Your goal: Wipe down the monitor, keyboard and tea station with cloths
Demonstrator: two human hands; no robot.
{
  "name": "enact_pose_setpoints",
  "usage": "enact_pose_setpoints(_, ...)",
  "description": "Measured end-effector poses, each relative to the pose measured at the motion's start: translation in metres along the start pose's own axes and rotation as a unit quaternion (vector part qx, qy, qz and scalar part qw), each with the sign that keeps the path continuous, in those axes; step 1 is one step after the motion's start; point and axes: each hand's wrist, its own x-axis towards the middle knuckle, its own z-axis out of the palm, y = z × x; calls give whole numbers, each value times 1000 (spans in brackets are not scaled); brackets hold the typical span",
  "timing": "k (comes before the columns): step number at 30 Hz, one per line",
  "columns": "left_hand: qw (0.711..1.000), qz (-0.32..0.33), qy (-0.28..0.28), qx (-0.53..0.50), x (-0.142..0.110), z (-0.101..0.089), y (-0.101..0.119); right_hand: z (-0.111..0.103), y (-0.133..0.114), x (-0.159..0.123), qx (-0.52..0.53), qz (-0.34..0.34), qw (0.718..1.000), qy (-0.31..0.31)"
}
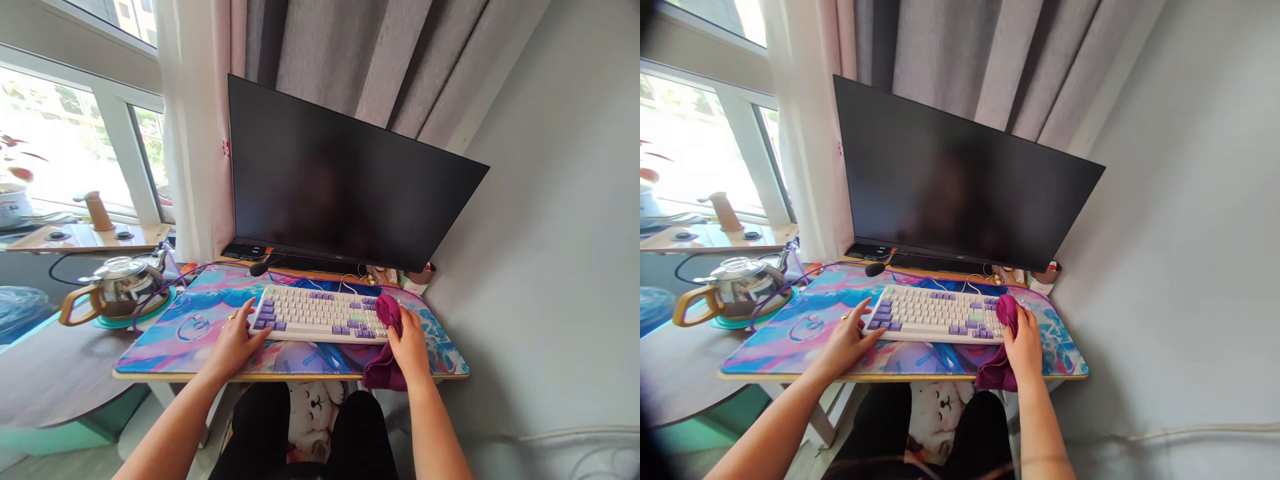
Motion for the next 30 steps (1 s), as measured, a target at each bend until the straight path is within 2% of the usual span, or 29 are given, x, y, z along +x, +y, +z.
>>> enact_pose_setpoints(3,1000,2,-12,20,0,-1,1,3,-12,-9,-48,9,999,-6)
enact_pose_setpoints(5,999,0,-24,30,1,-1,1,5,-32,-10,-76,12,997,-33)
enact_pose_setpoints(9,998,15,-49,34,1,0,-1,16,-88,-6,-72,-16,993,-93)
enact_pose_setpoints(14,998,17,-50,31,-2,0,-2,32,-161,-10,-13,-94,985,-143)
enact_pose_setpoints(20,998,22,-50,30,-2,-3,1,40,-222,-18,21,-165,969,-184)
enact_pose_setpoints(25,998,39,-40,11,-1,-5,5,46,-237,-21,28,-225,949,-218)
enact_pose_setpoints(27,999,33,-37,10,-1,-5,6,45,-231,-20,25,-228,948,-221)
enact_pose_setpoints(30,999,8,-42,23,-1,-6,5,38,-209,-16,16,-203,957,-208)
